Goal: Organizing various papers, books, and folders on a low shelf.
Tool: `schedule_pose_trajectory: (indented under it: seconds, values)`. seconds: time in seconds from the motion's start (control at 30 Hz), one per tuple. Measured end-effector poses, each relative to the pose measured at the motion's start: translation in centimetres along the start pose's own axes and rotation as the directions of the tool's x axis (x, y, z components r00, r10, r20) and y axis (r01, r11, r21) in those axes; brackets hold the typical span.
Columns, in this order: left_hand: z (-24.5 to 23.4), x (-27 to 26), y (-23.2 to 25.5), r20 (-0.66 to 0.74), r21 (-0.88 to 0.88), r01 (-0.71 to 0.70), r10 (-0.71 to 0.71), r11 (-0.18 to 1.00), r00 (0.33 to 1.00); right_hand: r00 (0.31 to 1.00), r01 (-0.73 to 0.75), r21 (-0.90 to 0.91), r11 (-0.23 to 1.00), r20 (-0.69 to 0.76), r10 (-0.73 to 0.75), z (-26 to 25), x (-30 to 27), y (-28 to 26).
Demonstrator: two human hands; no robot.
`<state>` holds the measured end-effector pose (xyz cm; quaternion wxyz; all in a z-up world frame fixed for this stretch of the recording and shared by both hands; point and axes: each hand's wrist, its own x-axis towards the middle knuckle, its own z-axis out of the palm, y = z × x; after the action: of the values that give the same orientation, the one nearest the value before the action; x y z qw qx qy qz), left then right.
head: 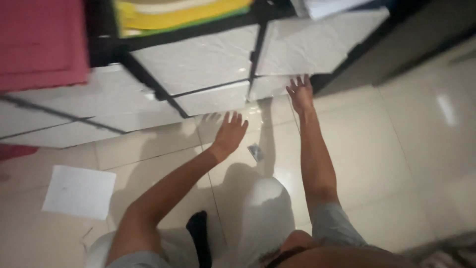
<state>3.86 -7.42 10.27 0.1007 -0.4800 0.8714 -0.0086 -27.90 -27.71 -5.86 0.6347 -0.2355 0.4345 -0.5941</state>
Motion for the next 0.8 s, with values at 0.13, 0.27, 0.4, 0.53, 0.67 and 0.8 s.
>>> schedule_pose_trajectory:
  seconds: [0.13, 0.27, 0.4, 0.53, 0.67, 0.8]
  values:
    - [-6.3, -5.8, -5.0, -0.101, -0.046, 0.092, -0.096, 0.995, 0.99, 0.979, 0.041, 0.039, 0.998, 0.197, -0.048, -0.5, 2.7, 0.5]
    - [-13.7, -11.1, -8.2, -0.33, -0.006, 0.124, -0.119, 0.992, 0.936, 1.0, 0.003, -0.099, 0.995, -0.001, -0.003, 1.3, 0.0, -0.2]
    - [-22.9, -15.7, -11.5, -0.512, -0.135, 0.071, -0.131, 0.988, 0.849, 0.899, 0.28, -0.433, 0.857, -0.194, -0.392, 6.8, -6.1, -1.2]
    - [-30.1, -21.0, -17.8, -0.698, -0.248, 0.129, -0.27, 0.96, 0.664, 0.721, 0.597, -0.498, 0.629, -0.009, -0.693, 24.7, -20.8, -11.8]
    - [-32.5, -25.3, -26.0, -0.73, -0.212, 0.347, -0.385, 0.913, 0.565, 0.417, 0.885, -0.422, 0.196, 0.533, -0.736, 38.0, -25.0, -20.2]
    - [-35.6, -28.5, -31.4, -0.313, -0.595, 0.459, -0.717, 0.659, 0.623, 0.281, 0.906, -0.402, -0.135, 0.808, -0.518, 48.0, -23.4, -23.2]
